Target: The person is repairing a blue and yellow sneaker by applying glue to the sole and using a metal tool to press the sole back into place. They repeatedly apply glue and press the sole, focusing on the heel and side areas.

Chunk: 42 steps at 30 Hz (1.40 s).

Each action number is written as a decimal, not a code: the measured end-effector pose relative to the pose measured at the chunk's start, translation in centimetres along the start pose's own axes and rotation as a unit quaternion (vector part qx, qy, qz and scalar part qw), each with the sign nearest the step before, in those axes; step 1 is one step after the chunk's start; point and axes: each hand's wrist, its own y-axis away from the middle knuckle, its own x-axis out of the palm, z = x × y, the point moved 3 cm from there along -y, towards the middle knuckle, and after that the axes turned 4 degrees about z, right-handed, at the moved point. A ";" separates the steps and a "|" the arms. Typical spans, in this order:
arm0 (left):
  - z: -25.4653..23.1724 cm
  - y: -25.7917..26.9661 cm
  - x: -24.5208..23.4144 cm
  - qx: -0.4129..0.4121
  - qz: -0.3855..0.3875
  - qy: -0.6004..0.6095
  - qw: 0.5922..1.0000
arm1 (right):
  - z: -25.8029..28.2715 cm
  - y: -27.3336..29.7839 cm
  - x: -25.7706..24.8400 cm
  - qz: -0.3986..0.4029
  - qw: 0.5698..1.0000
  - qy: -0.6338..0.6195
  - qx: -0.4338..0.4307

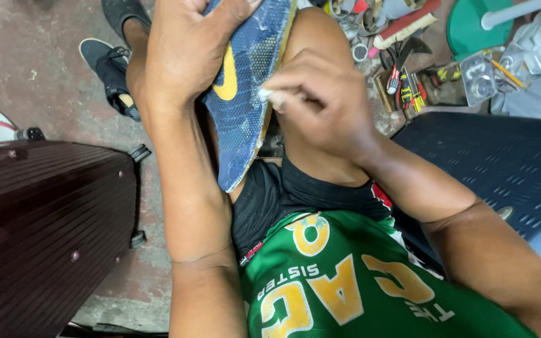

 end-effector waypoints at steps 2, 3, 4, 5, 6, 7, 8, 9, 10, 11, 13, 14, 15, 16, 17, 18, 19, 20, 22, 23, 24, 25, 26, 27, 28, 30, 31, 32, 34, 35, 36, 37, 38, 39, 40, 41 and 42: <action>0.3 0.1 -0.1 -0.006 0.001 0.063 0.998 | 0.6 -0.5 0.2 -0.001 0.991 0.118 -0.059; 0.4 0.2 -0.2 -0.007 -0.001 0.095 0.995 | 0.9 -0.9 0.2 0.000 0.983 0.163 -0.089; 0.5 0.4 -0.4 -0.007 -0.003 0.072 0.997 | 0.9 -1.3 0.1 0.001 0.971 0.206 -0.120; 0.7 0.5 -0.4 -0.009 0.000 0.051 0.999 | 1.0 -1.3 0.0 -0.002 0.963 0.231 -0.136; 0.9 0.7 -0.4 -0.012 0.003 0.030 0.999 | 0.9 -1.4 -0.1 -0.005 0.955 0.256 -0.152; 1.1 0.7 -0.4 -0.007 -0.004 -0.009 1.000 | 0.8 -1.5 -0.3 -0.009 0.945 0.282 -0.166; 1.3 0.7 -0.4 -0.001 -0.011 -0.047 0.999 | 0.6 -1.4 -0.2 -0.008 0.948 0.280 -0.150; 1.3 0.9 -0.6 0.008 -0.023 -0.089 0.996 | 0.3 -1.6 -0.2 -0.005 0.950 0.276 -0.142; 1.4 0.9 -0.7 0.009 -0.022 -0.076 0.997 | 0.1 -1.7 0.0 -0.003 0.953 0.273 -0.134; 1.5 0.8 -0.8 0.010 -0.018 -0.063 0.998 | 0.0 -1.7 0.3 0.017 0.958 0.259 -0.123; 1.7 0.5 -0.9 0.008 -0.003 -0.004 1.000 | -0.4 -1.7 0.6 0.056 0.966 0.231 -0.101; 1.8 0.4 -0.9 0.005 0.006 0.041 0.999 | -0.4 -1.8 0.4 0.038 0.961 0.243 -0.126; 2.0 0.6 -0.7 -0.004 0.016 0.089 0.996 | -0.1 -1.5 0.4 0.022 0.956 0.252 -0.147; 2.0 0.7 -0.8 0.008 0.005 0.047 0.999 | 0.3 -1.3 0.4 0.006 0.950 0.262 -0.168; 2.0 0.8 -0.9 0.017 -0.003 0.007 1.000 | 0.6 -1.1 0.4 0.015 0.954 0.253 -0.158; 1.8 1.1 -0.9 0.026 -0.010 -0.033 0.999 | 1.2 -0.9 0.5 0.024 0.958 0.244 -0.148; 1.8 0.8 -1.0 0.008 -0.004 -0.034 0.999 | 1.4 -1.5 0.3 0.031 0.958 0.240 -0.152; 1.6 0.7 -1.0 -0.011 0.003 -0.036 0.999 | 1.6 -2.2 0.1 0.038 0.958 0.236 -0.156; 1.1 0.5 -1.0 -0.021 0.009 -0.031 0.999 | 1.8 -3.4 -0.4 0.053 0.960 0.226 -0.159; 0.9 0.7 -0.9 -0.016 0.011 -0.023 1.000 | 1.8 -3.4 -0.6 0.028 0.952 0.249 -0.175; 0.7 0.9 -0.7 -0.010 0.014 -0.015 1.000 | 1.6 -3.6 -1.0 0.003 0.943 0.271 -0.190; 0.7 0.9 -0.5 -0.020 0.010 -0.051 0.998 | 1.2 -3.5 -1.5 -0.022 0.933 0.296 -0.202; 0.6 0.8 -0.4 -0.031 0.006 -0.087 0.996 | 0.8 -3.2 -1.7 -0.033 0.937 0.295 -0.185; 0.4 0.7 -0.5 -0.035 -0.006 -0.127 0.991 | 0.2 -3.3 -2.1 -0.044 0.938 0.294 -0.177; 0.2 0.4 -0.3 -0.014 0.000 -0.104 0.994 | -0.2 -3.1 -2.0 -0.038 0.938 0.295 -0.177; -0.2 0.7 -0.4 0.016 0.005 -0.061 0.998 | -0.7 -2.9 -1.6 -0.008 0.940 0.288 -0.186; -0.1 0.4 -0.5 0.005 0.005 -0.079 0.997 | -0.9 -3.0 -1.7 0.011 0.937 0.292 -0.193; 0.1 0.3 -0.5 -0.006 0.004 -0.097 0.995 | -0.9 -3.2 -2.0 -0.002 0.930 0.304 -0.207; 0.5 0.8 -0.7 -0.031 -0.010 -0.117 0.993 | -0.4 -3.2 -2.0 -0.020 0.919 0.319 -0.232; 0.8 0.8 -0.6 -0.038 -0.015 -0.118 0.992 | -0.2 -3.3 -2.3 -0.031 0.924 0.321 -0.205; 1.0 0.9 -0.5 -0.045 -0.020 -0.118 0.992 | 0.1 -3.2 -2.4 -0.042 0.929 0.322 -0.178; 1.0 0.7 -0.5 -0.039 -0.017 -0.114 0.993 | 0.3 -3.7 -2.7 -0.054 0.931 0.323 -0.160; 0.8 0.6 -0.5 -0.033 -0.014 -0.110 0.993 | 0.8 -3.8 -2.4 -0.036 0.933 0.312 -0.173; 0.7 0.7 -0.5 -0.029 -0.015 -0.107 0.994 | 1.2 -3.9 -2.1 -0.017 0.936 0.299 -0.188; 0.5 0.8 -0.6 -0.020 -0.016 -0.099 0.995 | 1.3 -4.1 -2.1 0.003 0.937 0.285 -0.202; 0.4 0.7 -0.5 -0.012 -0.011 -0.088 0.996 | 1.3 -4.0 -1.9 0.002 0.935 0.288 -0.207; 0.3 0.6 -0.4 -0.005 -0.007 -0.078 0.997 | 0.9 -4.2 -2.3 0.001 0.933 0.290 -0.211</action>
